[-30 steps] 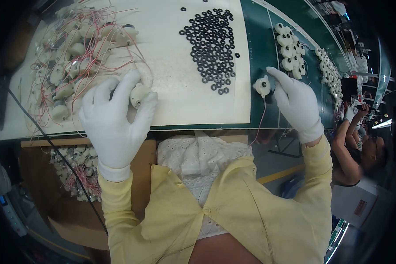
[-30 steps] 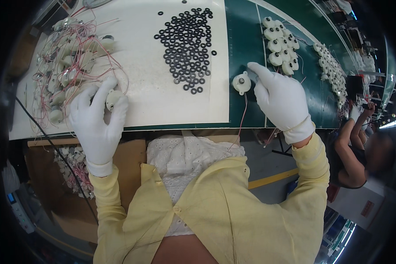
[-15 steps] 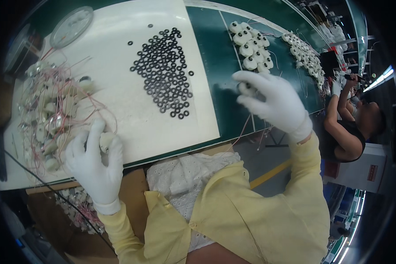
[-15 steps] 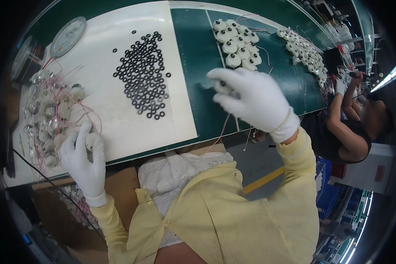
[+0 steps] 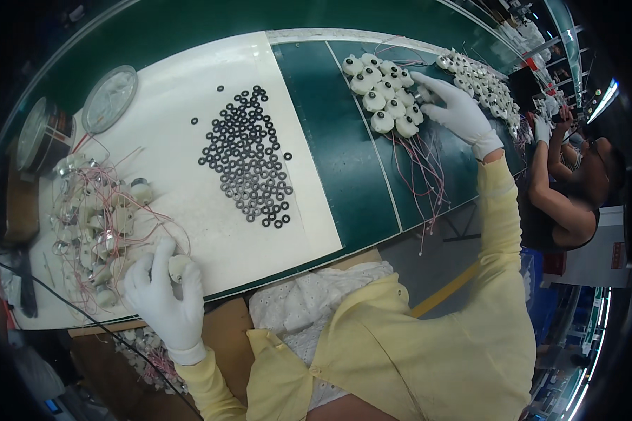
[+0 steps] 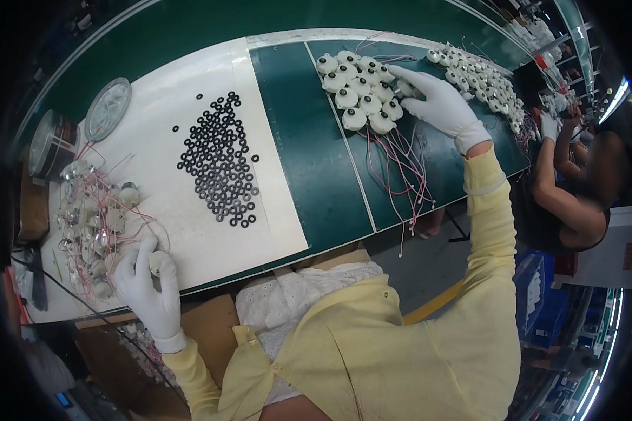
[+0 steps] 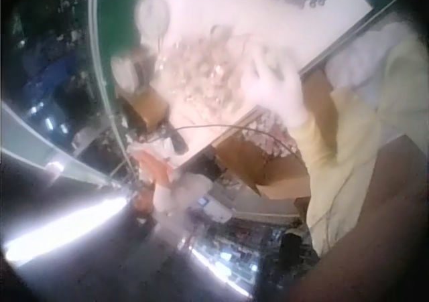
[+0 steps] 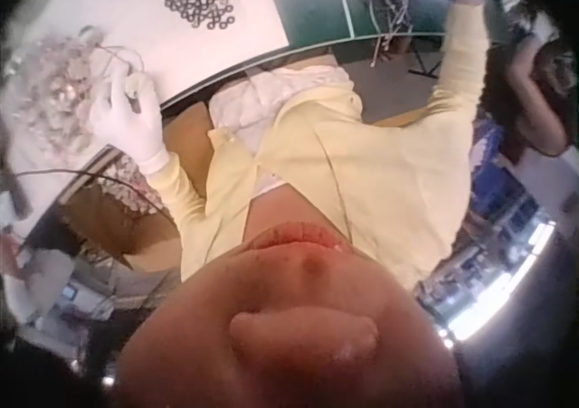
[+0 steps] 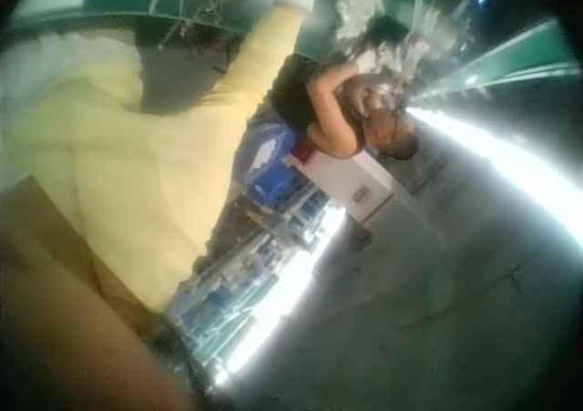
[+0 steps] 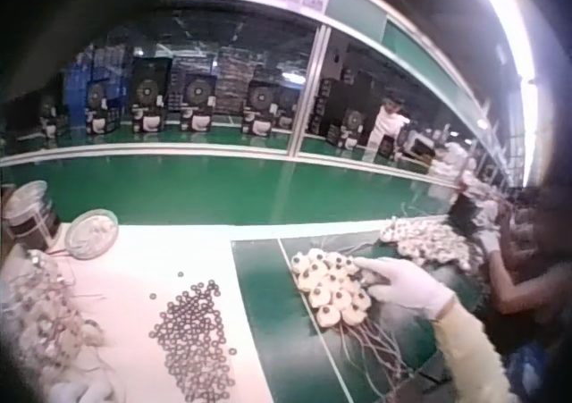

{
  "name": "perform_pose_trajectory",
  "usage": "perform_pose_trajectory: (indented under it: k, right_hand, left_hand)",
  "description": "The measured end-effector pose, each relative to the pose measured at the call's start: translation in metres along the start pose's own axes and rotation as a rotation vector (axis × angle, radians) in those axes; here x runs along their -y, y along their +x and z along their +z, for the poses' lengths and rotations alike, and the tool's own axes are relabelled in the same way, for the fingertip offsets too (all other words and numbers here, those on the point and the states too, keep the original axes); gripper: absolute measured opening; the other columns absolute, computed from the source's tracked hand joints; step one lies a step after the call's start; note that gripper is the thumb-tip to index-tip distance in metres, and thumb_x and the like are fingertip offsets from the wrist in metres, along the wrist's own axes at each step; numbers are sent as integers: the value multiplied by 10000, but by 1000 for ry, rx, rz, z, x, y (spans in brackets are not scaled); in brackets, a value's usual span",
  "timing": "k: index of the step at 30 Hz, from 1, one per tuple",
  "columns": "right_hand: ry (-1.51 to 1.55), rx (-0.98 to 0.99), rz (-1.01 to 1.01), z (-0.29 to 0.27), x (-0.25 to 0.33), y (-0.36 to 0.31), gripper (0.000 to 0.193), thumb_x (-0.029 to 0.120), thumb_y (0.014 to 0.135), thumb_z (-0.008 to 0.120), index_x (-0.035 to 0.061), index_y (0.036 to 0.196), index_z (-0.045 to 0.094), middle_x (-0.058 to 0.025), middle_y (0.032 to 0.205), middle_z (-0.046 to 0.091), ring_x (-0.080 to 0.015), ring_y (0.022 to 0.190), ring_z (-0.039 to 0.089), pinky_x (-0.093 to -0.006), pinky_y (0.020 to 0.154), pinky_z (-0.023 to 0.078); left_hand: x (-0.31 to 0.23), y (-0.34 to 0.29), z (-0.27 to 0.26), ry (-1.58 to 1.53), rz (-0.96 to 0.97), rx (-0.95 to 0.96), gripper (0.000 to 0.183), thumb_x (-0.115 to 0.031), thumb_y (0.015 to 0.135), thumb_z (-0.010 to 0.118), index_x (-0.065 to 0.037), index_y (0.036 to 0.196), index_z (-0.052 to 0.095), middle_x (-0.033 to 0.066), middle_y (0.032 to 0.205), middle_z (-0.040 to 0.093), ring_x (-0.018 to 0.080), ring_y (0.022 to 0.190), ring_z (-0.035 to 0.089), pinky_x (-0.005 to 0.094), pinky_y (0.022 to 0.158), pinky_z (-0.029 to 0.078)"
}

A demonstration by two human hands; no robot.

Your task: The person assembles small white cylindrical components with wires by inserting black circular washers into their ends. The person picks up a component, places a washer into the open end, and sets the finished unit aside on the table. The process is repeated continuously throughout the clip.

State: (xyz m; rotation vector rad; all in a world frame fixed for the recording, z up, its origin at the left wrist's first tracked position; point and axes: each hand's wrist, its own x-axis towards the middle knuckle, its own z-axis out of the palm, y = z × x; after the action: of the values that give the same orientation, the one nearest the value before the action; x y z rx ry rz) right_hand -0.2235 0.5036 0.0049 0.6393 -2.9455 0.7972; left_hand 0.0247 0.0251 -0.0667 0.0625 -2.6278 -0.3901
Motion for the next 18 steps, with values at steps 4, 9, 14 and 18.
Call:
perform_pose_trajectory:
  k: [4,9,14,18]
  right_hand:
    - [14,20,268,-8,18,-1,535,51,916,690,58,1448,639,-69,1088,769,-118,942,694,-295,854,570]
    - [82,-152,93,10,-15,-4,290,67,923,696,23,1209,722,-59,1020,752,-164,913,711,-328,816,573]
    - [-404,-190,-261,8,-15,-3,135,77,867,716,81,1001,708,-32,990,720,-248,916,706,-388,815,548]
    - [-670,-253,-418,11,-3,-10,134,89,821,737,151,930,691,-14,1011,699,-281,921,666,-415,830,496]
  left_hand:
    - [0,0,0,18,15,-16,438,-294,878,776,-113,1274,736,120,1133,632,344,1086,550,481,982,409]
    - [-1,0,3,9,18,-28,437,-273,868,782,-112,1271,736,119,1134,635,344,1083,556,479,980,416]
    - [-1,0,1,6,13,-17,453,-264,848,788,-109,1271,735,117,1128,639,344,1071,561,477,976,421]
    - [-3,0,0,8,9,-16,457,-261,841,788,-107,1268,735,116,1118,642,344,1068,561,477,975,421]
